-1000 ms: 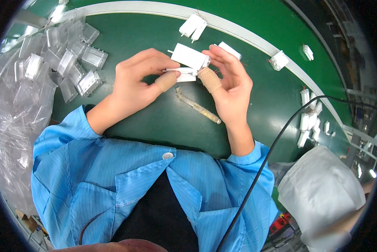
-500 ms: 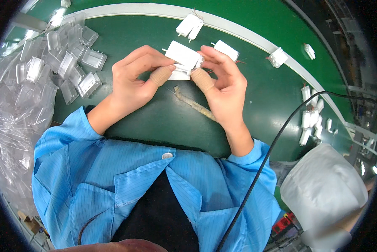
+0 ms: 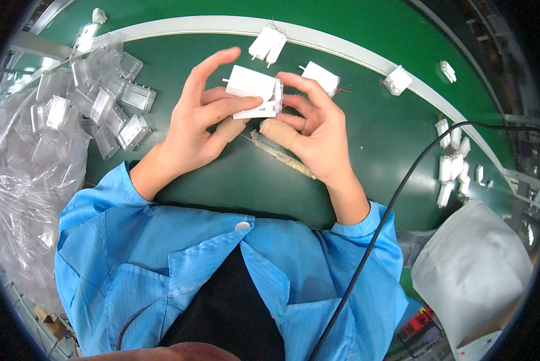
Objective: The person assembles small plastic electronic housings by hand, combining plastic housings and electronic components with adhesive strips, then sealing them with a sealant applicator.
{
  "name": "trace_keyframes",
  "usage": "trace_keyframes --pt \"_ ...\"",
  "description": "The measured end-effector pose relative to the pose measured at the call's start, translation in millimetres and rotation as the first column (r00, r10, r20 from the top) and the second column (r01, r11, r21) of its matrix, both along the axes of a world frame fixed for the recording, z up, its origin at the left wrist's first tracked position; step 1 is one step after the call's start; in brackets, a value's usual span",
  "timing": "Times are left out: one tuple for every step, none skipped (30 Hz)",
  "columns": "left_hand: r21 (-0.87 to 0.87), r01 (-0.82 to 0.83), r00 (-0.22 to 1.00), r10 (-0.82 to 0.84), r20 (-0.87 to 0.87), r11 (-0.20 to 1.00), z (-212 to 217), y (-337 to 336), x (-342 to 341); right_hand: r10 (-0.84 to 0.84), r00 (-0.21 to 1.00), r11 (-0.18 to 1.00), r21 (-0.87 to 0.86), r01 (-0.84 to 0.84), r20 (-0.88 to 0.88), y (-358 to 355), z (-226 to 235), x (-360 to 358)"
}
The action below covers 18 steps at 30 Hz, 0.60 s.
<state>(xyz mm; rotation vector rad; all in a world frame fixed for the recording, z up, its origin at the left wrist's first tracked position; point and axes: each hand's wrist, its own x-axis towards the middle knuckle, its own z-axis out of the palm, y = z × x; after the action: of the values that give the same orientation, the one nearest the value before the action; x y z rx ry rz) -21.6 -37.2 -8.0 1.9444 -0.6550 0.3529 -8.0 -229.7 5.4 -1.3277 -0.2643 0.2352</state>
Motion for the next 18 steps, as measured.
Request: trace_keyframes --pt "-0.023 0.000 1.000 -0.001 -0.027 1.000 0 0 1 -0.002 1.000 1.000 0.004 0.002 -0.002 0 -2 0" --pt "-0.067 0.055 0.995 -0.060 -0.077 0.996 0 1 2 -0.035 0.995 0.995 -0.091 0.043 0.094 -1 -6 1" --pt "-0.065 0.058 0.995 -0.062 -0.077 0.996 0 0 1 -0.058 0.980 0.979 -0.182 0.094 0.192 -2 -9 3" --pt "-0.166 0.038 0.980 -0.070 -0.188 0.985 0 -2 -2 -0.060 0.979 0.979 -0.180 0.096 0.194 -4 -11 4" --pt "-0.262 0.008 0.951 -0.088 -0.295 0.965 1 -3 -3 -0.041 0.975 0.974 -0.210 0.088 0.216 -6 -13 5" --pt "-0.259 0.012 0.952 -0.090 -0.291 0.966 1 -3 -1 -0.022 0.971 0.968 -0.238 0.081 0.239 -7 -14 7" --pt "-0.261 -0.037 0.962 -0.037 -0.270 0.965 2 -5 0 -0.025 0.969 0.968 -0.235 0.084 0.244 -8 -15 7" --pt "-0.265 -0.085 0.969 0.017 -0.248 0.961 3 -5 2 -0.026 0.956 0.949 -0.292 0.115 0.291 -9 -15 8" --pt "-0.263 -0.082 0.969 0.016 -0.246 0.961 2 -3 2 -0.024 0.942 0.926 -0.347 0.147 0.335 -9 -16 8" --pt "-0.127 -0.067 0.981 0.043 -0.188 0.990 2 0 3 -0.027 0.941 0.927 -0.344 0.149 0.337 -9 -13 8" --pt "0.012 -0.060 0.990 0.061 -0.128 0.998 2 2 3 -0.024 0.943 0.905 -0.393 0.161 0.332 -8 -9 8" --pt "0.011 -0.060 0.990 0.061 -0.129 0.998 2 3 3 -0.018 0.946 0.880 -0.443 0.170 0.325 -8 -6 6" --pt "-0.008 -0.014 0.992 0.013 -0.125 1.000 2 3 2 -0.018 0.946 0.880 -0.444 0.169 0.323 -9 -7 5" --pt "-0.027 0.032 0.992 -0.035 -0.120 0.999 2 3 2 -0.020 0.921 0.867 -0.452 0.209 0.389 -8 -8 5" --pt "-0.027 0.030 0.992 -0.033 -0.120 0.999 2 3 1 -0.018 0.890 0.855 -0.455 0.250 0.456 -8 -8 6" --pt "-0.180 0.040 0.969 -0.082 -0.232 0.983 1 3 1 -0.016 0.890 0.855 -0.455 0.248 0.456 -8 -8 6" --pt "-0.328 0.031 0.932 -0.146 -0.332 0.944 -1 3 0 -0.006 0.877 0.844 -0.468 0.262 0.480 -8 -7 6" --pt "-0.329 0.029 0.932 -0.144 -0.331 0.944 -3 2 1 0.004 0.863 0.832 -0.480 0.277 0.505 -9 -7 6"
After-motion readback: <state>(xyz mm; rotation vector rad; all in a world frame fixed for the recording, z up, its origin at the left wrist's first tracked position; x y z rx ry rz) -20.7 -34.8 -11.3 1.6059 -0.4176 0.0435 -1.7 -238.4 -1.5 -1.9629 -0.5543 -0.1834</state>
